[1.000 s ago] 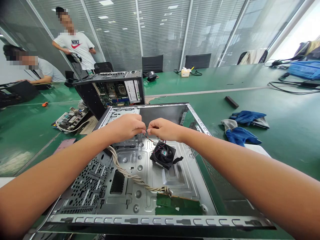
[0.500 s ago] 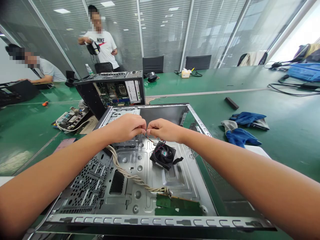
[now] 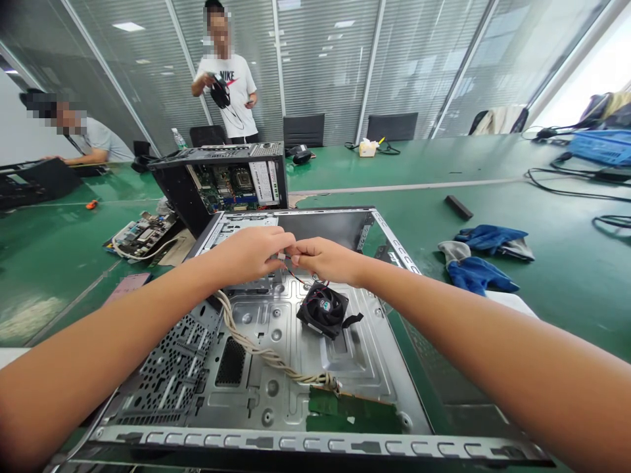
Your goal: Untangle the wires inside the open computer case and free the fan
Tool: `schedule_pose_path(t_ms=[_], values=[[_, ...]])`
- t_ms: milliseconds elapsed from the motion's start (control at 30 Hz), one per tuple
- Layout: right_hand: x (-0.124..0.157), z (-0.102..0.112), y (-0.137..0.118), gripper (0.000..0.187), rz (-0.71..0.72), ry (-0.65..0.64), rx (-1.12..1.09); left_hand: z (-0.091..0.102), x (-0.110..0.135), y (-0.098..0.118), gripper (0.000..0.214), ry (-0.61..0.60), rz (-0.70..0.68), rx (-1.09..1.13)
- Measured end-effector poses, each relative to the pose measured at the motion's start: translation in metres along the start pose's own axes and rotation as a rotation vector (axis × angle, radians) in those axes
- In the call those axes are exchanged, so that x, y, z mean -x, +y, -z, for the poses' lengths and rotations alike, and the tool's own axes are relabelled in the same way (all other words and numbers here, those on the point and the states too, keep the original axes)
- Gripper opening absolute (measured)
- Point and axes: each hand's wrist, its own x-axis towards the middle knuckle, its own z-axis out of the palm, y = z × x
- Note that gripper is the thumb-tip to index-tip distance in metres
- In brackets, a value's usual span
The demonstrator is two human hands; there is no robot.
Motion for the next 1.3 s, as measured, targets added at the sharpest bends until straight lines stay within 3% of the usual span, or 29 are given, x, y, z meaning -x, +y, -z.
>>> schedule_pose_path(t_ms=[133,300,500,900,1300], values=[[0.000,0.001,0.000,0.014,0.015,-0.014,-0.023,0.003,0.000,0.003,0.008,0.042,-0.003,-0.013],[0.002,0.000,-0.003,0.016,-0.075,0.050,-0.097,0.004,0.000,0.001,0.010,0.116,0.020,0.063],[0.002,0.000,-0.004,0.015,-0.143,0.116,-0.227,0.003,0.001,-0.005,0.009,0.109,0.072,0.145],[0.005,0.005,-0.001,0.015,-0.133,0.059,-0.064,0.003,0.003,-0.005,0.010,0.028,-0.001,0.165],[0.007,0.006,-0.006,0.011,-0.196,-0.089,-0.203,0.008,0.007,-0.003,0.010,-0.010,-0.033,0.217]])
